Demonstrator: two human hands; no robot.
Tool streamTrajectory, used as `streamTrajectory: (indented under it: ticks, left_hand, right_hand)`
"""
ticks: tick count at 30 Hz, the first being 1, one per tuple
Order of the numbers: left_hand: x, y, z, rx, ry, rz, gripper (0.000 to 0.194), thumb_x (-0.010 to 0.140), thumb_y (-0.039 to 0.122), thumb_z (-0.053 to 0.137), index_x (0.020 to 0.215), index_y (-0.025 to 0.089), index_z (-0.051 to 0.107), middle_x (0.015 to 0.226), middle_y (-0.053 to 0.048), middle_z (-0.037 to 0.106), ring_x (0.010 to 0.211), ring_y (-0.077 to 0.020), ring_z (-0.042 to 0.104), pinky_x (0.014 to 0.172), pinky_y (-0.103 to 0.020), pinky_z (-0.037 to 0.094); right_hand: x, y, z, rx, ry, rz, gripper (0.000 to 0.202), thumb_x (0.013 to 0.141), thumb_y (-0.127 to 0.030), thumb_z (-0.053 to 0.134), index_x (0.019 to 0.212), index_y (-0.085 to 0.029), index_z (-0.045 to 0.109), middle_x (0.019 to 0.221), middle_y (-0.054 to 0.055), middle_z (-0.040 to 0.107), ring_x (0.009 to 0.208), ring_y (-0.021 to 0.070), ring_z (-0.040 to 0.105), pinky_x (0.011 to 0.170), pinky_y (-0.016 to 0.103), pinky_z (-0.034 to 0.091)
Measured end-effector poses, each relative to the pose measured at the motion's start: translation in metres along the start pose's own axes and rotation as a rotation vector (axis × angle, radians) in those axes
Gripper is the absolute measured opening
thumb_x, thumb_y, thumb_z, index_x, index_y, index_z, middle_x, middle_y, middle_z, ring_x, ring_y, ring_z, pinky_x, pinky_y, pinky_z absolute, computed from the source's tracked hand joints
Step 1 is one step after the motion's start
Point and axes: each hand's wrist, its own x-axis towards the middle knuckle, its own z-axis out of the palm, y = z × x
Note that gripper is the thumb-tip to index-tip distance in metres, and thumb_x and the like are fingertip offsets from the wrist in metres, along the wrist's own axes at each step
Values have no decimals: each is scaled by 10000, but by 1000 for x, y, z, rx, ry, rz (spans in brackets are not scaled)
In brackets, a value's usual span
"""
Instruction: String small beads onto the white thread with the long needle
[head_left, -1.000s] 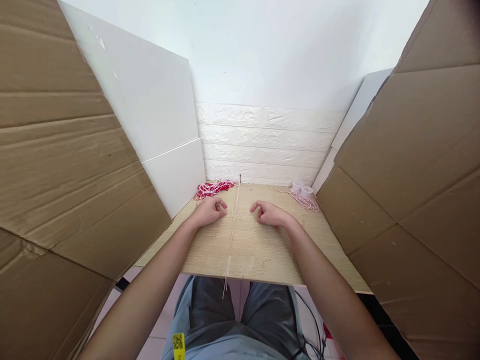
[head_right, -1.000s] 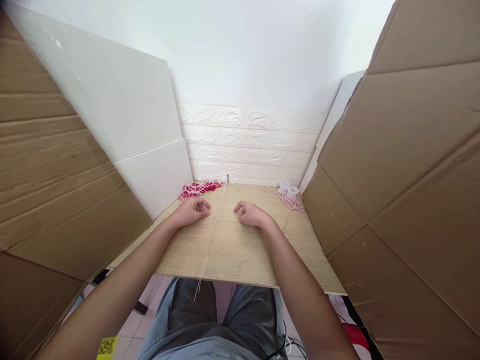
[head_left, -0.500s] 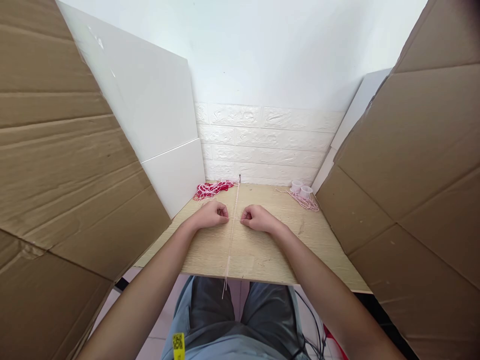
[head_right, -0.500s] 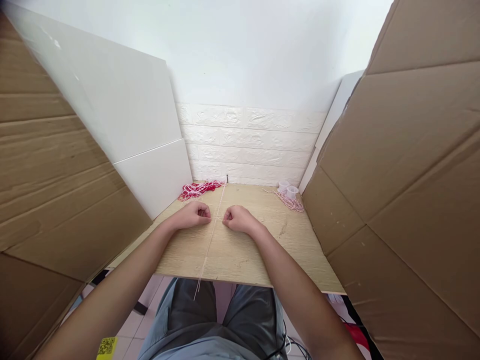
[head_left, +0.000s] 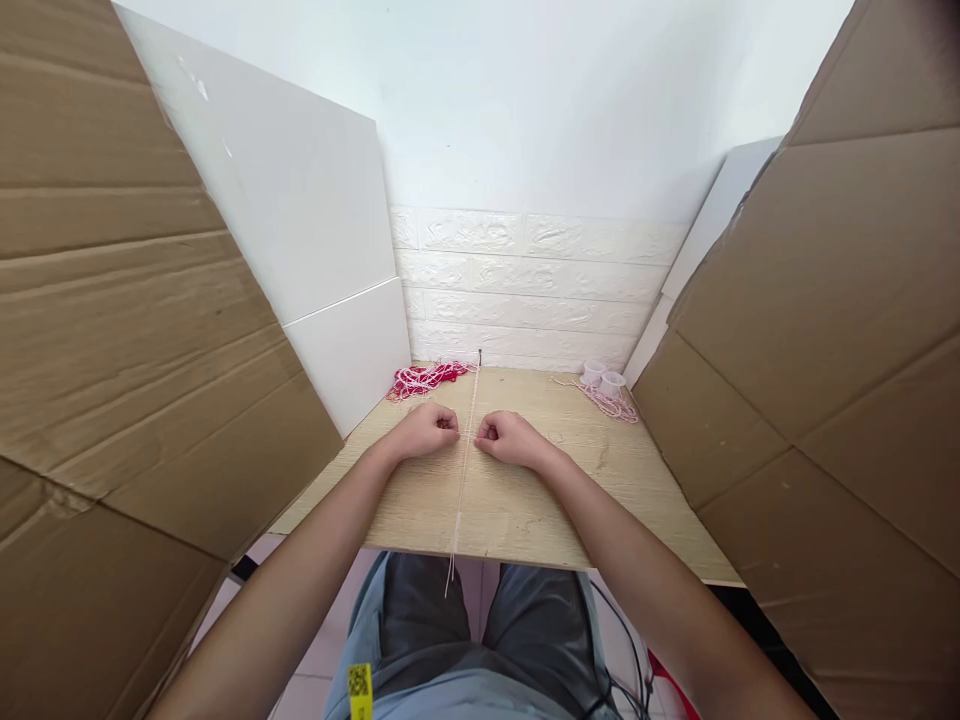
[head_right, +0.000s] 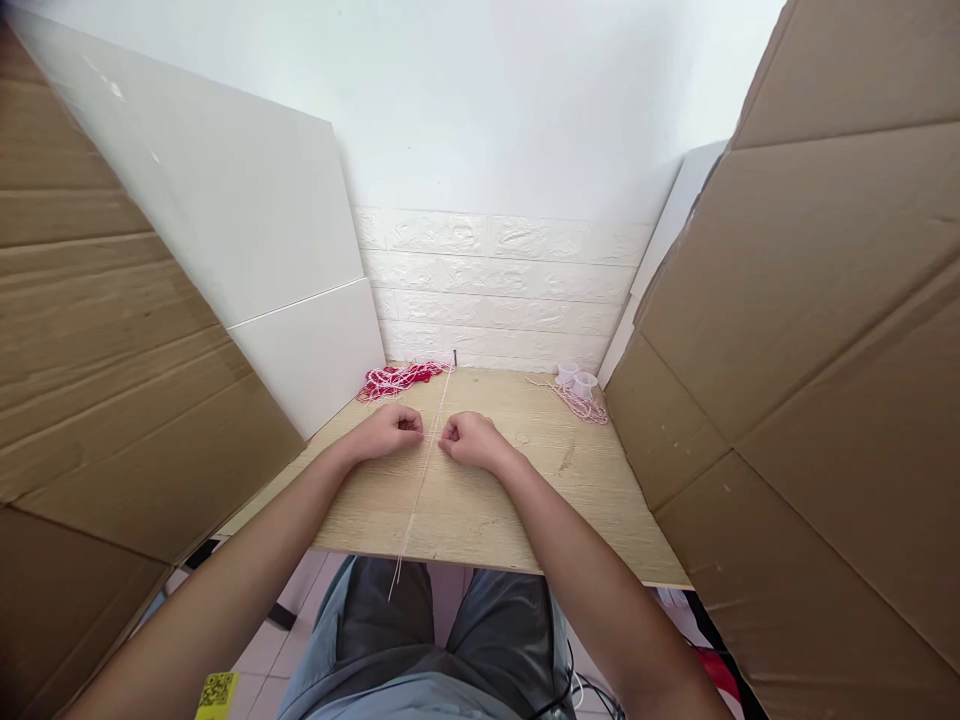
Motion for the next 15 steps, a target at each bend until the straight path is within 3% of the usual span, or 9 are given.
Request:
streamTrajectory:
  ticks: [4, 9, 15]
  left_hand:
    - [0, 1, -1, -2, 23, -11, 145, 706, 288, 576, 666, 166, 645, 641, 11, 594, 622, -139, 506, 564, -254, 353]
    - [2, 3, 3, -53, 31, 12, 190, 725, 295, 568, 773, 166, 699, 725, -7, 654, 680, -152, 552, 618, -254, 392]
    - [4, -1, 5, -12, 49, -5, 160, 702, 262, 546, 682, 159, 667, 652, 6, 612, 634, -144, 521, 579, -250, 369]
  right_hand:
    - [-3, 0, -5, -18, 1, 8, 57, 761, -223, 644, 797, -180, 656, 762, 9, 660, 664, 116, 529, 592, 228, 322]
    - [2, -1, 5, -42, 85, -4, 137, 783, -318, 658, 821, -187, 666, 740, 6, 650, 661, 120, 521, 591, 236, 309]
    - [5, -2, 10, -44, 68, -8, 105, 810, -279, 615, 786, -186, 656, 746, 4, 665, 668, 118, 533, 612, 240, 311]
